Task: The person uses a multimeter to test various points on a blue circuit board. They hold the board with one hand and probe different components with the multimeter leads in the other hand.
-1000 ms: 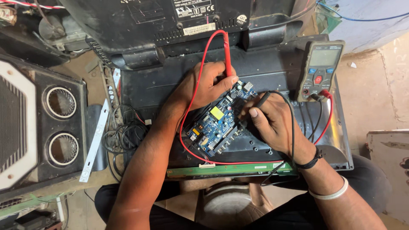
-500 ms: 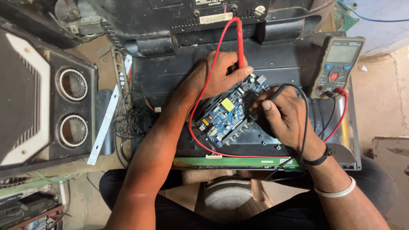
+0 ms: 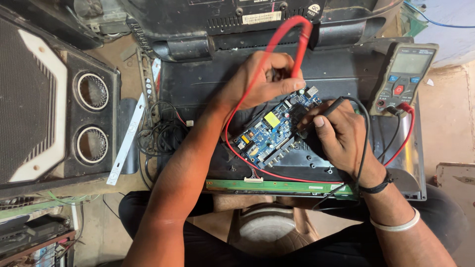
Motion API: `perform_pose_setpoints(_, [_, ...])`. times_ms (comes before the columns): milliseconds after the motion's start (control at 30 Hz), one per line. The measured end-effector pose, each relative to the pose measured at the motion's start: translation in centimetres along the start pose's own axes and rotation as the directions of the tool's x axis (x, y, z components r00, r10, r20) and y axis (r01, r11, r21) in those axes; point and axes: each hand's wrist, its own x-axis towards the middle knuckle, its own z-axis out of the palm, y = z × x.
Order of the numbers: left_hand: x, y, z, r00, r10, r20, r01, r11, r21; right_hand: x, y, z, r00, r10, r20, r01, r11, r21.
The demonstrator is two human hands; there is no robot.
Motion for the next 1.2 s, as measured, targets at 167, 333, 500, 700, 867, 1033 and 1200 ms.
perform_pose_setpoints(167, [-0.1, 0.3, -0.5, 0.999, 0.016, 0.046, -0.017, 1.000, 0.025, 0.0, -0.1, 0.0, 1.000, 0.009, 0.002, -0.009, 1.000, 0.002])
perform_pose_setpoints(333, [0.1, 0.7, -0.3, 0.998, -0.006, 0.068, -0.014, 0.956, 0.295, 0.1, -0.2, -0.1, 1.000, 0.009, 0.009, -0.009, 1.000, -0.018])
perform_pose_setpoints(500, [0.1, 0.9, -0.4, 0.994, 0.056, 0.095, -0.081, 0.956, 0.281, 0.0, -0.1, 0.0, 1.000, 0.011, 0.003, -0.011, 1.000, 0.005])
perform_pose_setpoints(700, [0.2, 1.5, -0.3, 0.994, -0.011, 0.108, -0.021, 0.959, 0.283, -0.1, -0.1, 0.0, 1.000, -0.004, 0.000, 0.004, 1.000, 0.003])
perform_pose_setpoints(867, [-0.1, 1.9, -0.5, 0.992, -0.046, 0.121, 0.019, 0.976, 0.216, 0.0, -0.2, 0.0, 1.000, 0.009, 0.003, -0.009, 1.000, -0.002])
perform_pose_setpoints(1033, [0.1, 1.4, -0.6, 0.988, 0.010, 0.155, -0.044, 0.975, 0.216, 0.0, -0.1, 0.0, 1.000, 0.006, -0.002, -0.006, 1.000, 0.001])
perform_pose_setpoints(1200, [0.1, 1.2, -0.6, 0.985, 0.086, 0.149, -0.121, 0.963, 0.242, 0.1, -0.2, 0.0, 1.000, 0.007, 0.005, -0.007, 1.000, 0.001])
